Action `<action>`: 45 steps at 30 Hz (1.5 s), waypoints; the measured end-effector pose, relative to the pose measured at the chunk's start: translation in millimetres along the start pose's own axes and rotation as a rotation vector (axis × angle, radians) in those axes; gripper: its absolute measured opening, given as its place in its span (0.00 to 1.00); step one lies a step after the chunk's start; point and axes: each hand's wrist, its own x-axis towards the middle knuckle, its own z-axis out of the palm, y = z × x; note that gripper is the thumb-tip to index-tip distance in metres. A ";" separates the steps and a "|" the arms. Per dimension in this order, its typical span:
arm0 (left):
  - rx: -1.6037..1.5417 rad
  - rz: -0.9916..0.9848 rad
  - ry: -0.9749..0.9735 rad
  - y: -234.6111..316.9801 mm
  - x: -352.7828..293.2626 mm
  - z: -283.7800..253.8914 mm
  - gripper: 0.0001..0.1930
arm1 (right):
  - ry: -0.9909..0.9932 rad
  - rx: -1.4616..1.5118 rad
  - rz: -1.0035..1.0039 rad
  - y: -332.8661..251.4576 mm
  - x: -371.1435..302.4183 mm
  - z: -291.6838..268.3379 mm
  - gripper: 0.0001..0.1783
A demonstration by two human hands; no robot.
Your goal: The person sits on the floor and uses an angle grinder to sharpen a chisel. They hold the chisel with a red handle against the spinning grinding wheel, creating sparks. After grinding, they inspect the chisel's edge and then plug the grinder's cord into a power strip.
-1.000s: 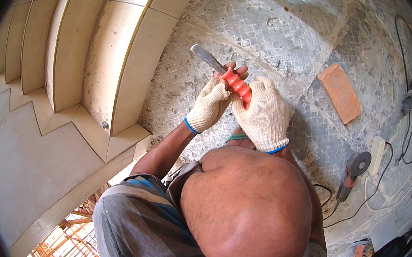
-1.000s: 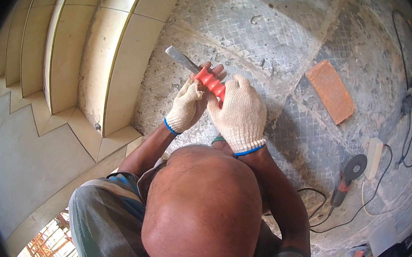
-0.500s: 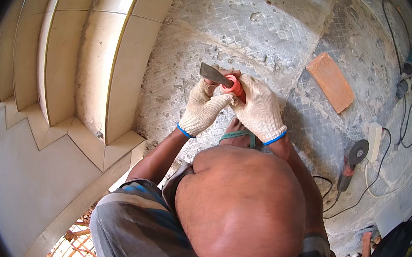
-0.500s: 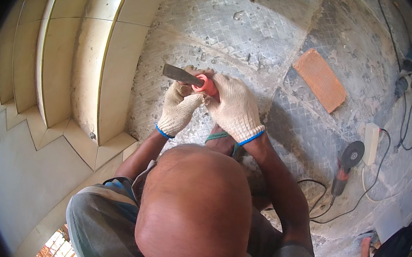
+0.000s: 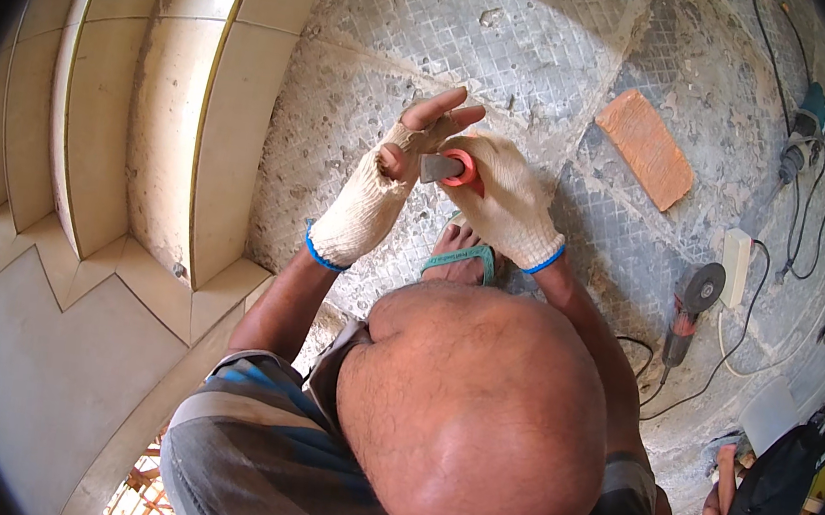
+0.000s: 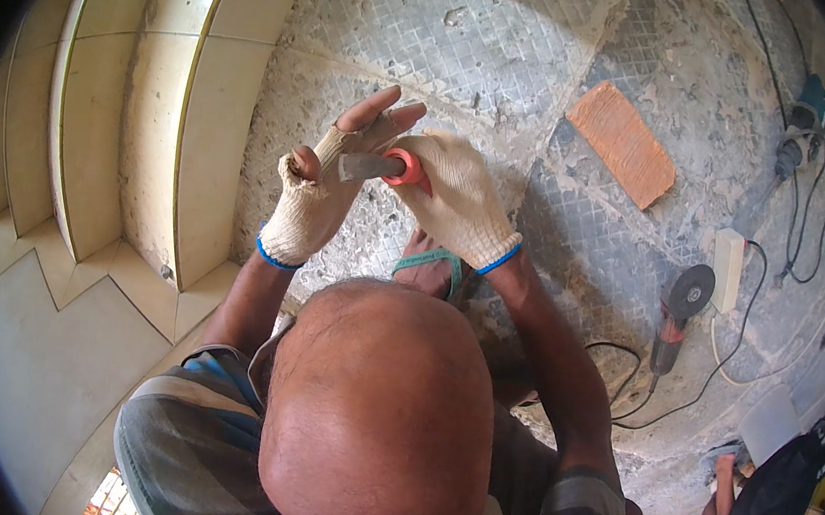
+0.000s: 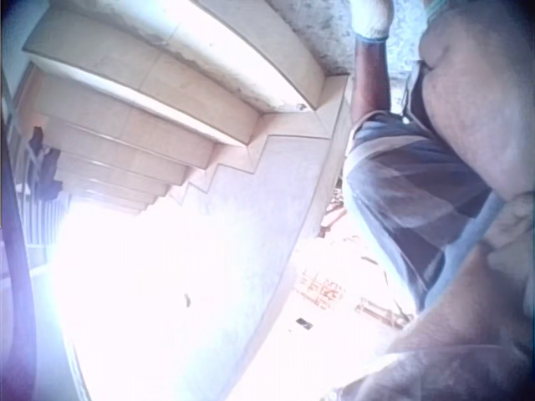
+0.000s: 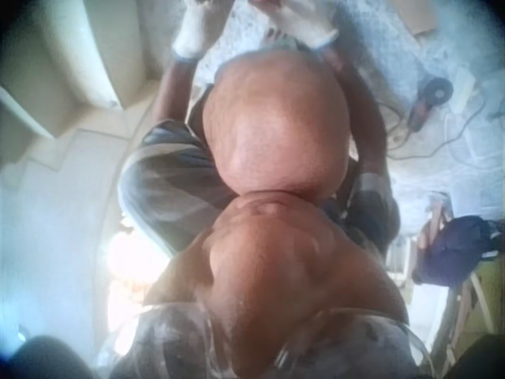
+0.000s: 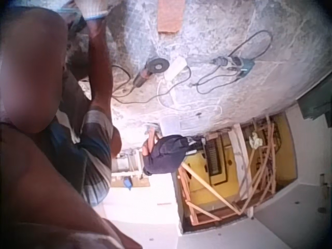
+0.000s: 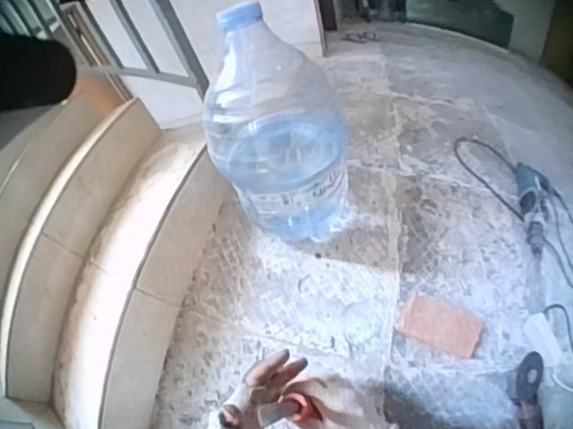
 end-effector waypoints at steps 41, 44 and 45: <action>-0.170 -0.096 -0.032 4.7 3.0 -3.8 0.64 | -0.037 0.092 0.046 12.0 -3.9 4.8 0.22; -0.212 -0.117 -0.039 4.5 3.3 -4.9 0.62 | -0.076 0.114 0.115 7.7 -6.4 2.0 0.23; -0.232 -0.128 -0.042 4.3 3.3 -5.2 0.61 | -0.108 0.124 0.166 5.5 -7.8 0.5 0.23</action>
